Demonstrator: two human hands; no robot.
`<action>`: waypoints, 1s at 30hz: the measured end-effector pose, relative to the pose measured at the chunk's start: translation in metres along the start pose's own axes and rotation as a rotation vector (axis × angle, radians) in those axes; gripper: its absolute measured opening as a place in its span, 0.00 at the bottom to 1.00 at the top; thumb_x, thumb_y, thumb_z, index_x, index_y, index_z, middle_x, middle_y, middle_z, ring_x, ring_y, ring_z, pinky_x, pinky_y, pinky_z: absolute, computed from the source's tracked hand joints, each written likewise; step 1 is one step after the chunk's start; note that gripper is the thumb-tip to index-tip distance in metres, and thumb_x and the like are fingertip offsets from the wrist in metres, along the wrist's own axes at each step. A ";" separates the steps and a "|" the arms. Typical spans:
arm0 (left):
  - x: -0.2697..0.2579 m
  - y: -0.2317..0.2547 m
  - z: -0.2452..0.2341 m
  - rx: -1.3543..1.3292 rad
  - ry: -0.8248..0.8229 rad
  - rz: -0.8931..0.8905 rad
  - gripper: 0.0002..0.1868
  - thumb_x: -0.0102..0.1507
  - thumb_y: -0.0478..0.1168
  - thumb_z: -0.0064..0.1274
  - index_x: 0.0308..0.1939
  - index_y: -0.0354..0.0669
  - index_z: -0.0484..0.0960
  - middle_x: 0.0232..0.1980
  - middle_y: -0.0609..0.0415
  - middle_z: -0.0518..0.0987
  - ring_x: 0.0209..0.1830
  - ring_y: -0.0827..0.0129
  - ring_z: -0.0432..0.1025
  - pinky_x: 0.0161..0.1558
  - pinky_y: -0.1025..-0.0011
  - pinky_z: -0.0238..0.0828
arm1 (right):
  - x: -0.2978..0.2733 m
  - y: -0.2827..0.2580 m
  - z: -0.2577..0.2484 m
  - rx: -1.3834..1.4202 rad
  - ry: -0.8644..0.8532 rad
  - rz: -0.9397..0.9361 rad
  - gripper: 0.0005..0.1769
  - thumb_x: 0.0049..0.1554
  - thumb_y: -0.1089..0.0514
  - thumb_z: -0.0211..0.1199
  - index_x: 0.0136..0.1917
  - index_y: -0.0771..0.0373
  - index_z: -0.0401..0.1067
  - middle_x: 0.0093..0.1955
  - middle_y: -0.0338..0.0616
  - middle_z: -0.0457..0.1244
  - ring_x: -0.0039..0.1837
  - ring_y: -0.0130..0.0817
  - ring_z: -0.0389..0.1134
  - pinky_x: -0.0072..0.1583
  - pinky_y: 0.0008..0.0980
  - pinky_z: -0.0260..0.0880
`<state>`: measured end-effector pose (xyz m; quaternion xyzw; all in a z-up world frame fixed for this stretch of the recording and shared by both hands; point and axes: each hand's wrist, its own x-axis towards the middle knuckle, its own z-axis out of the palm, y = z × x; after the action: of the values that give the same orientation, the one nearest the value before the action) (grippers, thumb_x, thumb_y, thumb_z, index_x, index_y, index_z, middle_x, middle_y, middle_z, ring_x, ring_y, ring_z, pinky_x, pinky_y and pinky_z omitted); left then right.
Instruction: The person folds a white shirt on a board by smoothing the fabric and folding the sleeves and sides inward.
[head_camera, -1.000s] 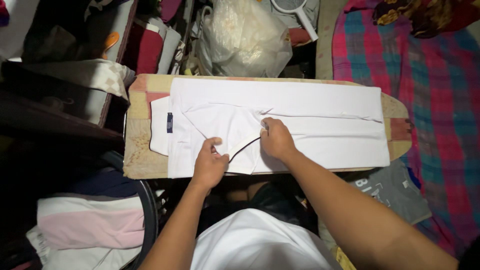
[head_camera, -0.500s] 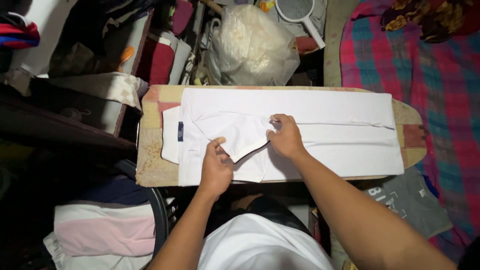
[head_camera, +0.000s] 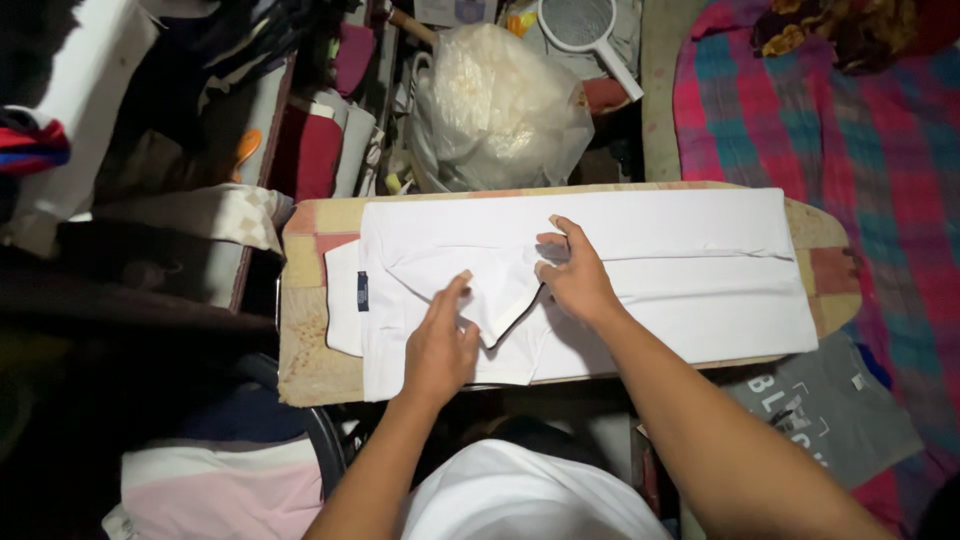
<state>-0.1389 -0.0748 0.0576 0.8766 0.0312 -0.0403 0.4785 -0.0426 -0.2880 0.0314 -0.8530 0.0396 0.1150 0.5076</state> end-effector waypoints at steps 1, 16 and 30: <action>0.000 -0.003 0.000 0.006 0.001 0.086 0.37 0.59 0.29 0.55 0.73 0.49 0.65 0.61 0.43 0.77 0.44 0.51 0.79 0.48 0.59 0.76 | -0.001 -0.002 -0.002 -0.007 -0.019 0.008 0.43 0.56 0.67 0.63 0.80 0.59 0.50 0.69 0.45 0.64 0.60 0.22 0.66 0.57 0.29 0.72; 0.021 -0.032 0.007 -0.211 0.183 0.188 0.22 0.61 0.29 0.57 0.59 0.35 0.76 0.47 0.47 0.82 0.38 0.68 0.77 0.41 0.71 0.76 | 0.029 0.016 -0.020 0.485 -0.215 0.135 0.42 0.49 0.79 0.50 0.77 0.70 0.55 0.57 0.51 0.68 0.52 0.27 0.70 0.54 0.27 0.75; 0.118 -0.062 -0.005 -0.230 0.430 0.031 0.22 0.63 0.32 0.60 0.61 0.37 0.75 0.38 0.51 0.80 0.39 0.68 0.76 0.45 0.70 0.74 | 0.087 -0.017 0.001 -0.190 -0.018 -0.019 0.33 0.56 0.58 0.69 0.71 0.70 0.64 0.45 0.42 0.64 0.45 0.30 0.65 0.52 0.29 0.69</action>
<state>-0.0272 -0.0352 -0.0034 0.8052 0.1233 0.1584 0.5580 0.0451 -0.2749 0.0246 -0.8965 0.0160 0.1212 0.4259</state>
